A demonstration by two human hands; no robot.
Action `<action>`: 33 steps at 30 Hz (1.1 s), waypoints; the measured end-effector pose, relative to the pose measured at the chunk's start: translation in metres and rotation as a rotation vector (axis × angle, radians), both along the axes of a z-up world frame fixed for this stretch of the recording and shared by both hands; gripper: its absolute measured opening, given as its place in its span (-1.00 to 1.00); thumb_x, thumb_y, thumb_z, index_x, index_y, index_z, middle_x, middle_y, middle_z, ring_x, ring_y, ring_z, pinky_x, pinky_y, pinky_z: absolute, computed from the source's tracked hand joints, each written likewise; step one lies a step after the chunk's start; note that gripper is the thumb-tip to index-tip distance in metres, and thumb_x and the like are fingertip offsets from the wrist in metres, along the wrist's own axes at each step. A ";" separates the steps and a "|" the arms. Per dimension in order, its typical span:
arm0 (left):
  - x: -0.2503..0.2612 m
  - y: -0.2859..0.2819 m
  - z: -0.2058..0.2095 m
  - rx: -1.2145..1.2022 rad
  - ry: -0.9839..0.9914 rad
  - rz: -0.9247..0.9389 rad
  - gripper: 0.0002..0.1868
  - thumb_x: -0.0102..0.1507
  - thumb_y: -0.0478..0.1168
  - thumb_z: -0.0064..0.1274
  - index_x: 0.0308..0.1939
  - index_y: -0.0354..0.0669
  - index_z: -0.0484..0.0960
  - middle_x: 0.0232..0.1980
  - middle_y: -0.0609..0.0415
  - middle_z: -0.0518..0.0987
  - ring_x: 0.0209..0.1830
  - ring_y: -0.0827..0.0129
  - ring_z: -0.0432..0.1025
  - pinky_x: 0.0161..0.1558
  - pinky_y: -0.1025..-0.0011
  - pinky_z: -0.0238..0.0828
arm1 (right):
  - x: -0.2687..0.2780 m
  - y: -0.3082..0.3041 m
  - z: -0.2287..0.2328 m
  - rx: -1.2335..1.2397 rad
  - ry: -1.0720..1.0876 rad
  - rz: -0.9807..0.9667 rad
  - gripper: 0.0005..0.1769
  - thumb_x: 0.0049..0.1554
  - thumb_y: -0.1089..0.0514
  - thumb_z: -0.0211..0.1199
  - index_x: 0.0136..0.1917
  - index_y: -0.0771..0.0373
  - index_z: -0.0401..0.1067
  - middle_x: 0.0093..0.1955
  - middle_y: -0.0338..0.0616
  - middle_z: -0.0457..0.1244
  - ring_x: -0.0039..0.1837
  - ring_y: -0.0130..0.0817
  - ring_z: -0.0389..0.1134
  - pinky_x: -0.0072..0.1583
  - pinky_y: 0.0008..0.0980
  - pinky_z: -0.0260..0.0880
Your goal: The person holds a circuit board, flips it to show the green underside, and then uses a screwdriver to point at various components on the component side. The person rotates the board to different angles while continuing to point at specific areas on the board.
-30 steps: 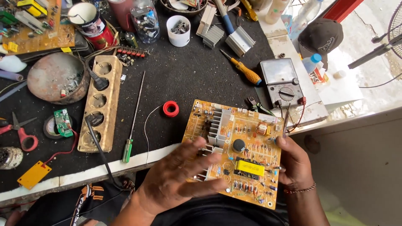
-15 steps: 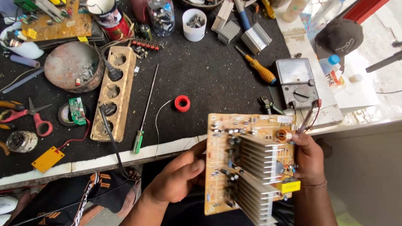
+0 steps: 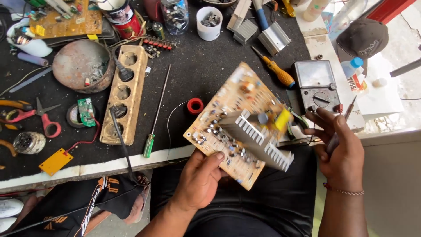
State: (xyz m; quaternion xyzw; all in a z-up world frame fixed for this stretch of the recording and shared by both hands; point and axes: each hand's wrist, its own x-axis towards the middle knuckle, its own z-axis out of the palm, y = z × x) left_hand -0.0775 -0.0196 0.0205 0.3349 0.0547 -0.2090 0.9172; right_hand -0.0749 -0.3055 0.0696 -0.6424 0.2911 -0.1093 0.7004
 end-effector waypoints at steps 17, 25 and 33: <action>0.009 -0.023 -0.015 -0.217 0.215 0.138 -0.93 0.26 -0.30 0.13 -0.33 -0.09 0.68 -0.17 0.10 0.70 0.07 0.21 0.54 0.30 0.02 0.36 | 0.006 0.050 -0.011 -0.081 -0.015 0.141 -0.44 0.12 0.22 0.26 0.38 0.42 0.39 -0.01 0.18 0.42 -0.27 -0.40 0.10 -0.26 -0.48 0.08; 0.021 0.002 -0.019 -0.185 0.141 0.189 -0.83 0.30 -0.29 0.08 -0.36 -0.08 0.74 -0.24 0.10 0.74 -0.08 0.29 0.59 0.21 0.06 0.44 | -0.006 0.022 -0.013 -0.912 0.088 0.046 -0.59 -0.01 -0.04 0.55 0.09 0.05 0.61 -0.04 -0.33 0.23 -0.33 -0.57 0.19 -0.05 -0.47 0.30; 0.021 0.029 -0.005 -0.080 0.190 0.343 -0.81 0.26 -0.30 0.09 -0.44 -0.03 0.72 -0.28 0.20 0.73 -0.18 0.41 0.61 0.27 -0.07 0.41 | 0.006 0.041 0.001 -1.191 0.404 0.353 -0.25 -0.12 -0.47 0.40 0.34 -0.37 0.49 0.40 -0.27 0.17 0.15 -0.15 0.42 0.01 0.02 0.46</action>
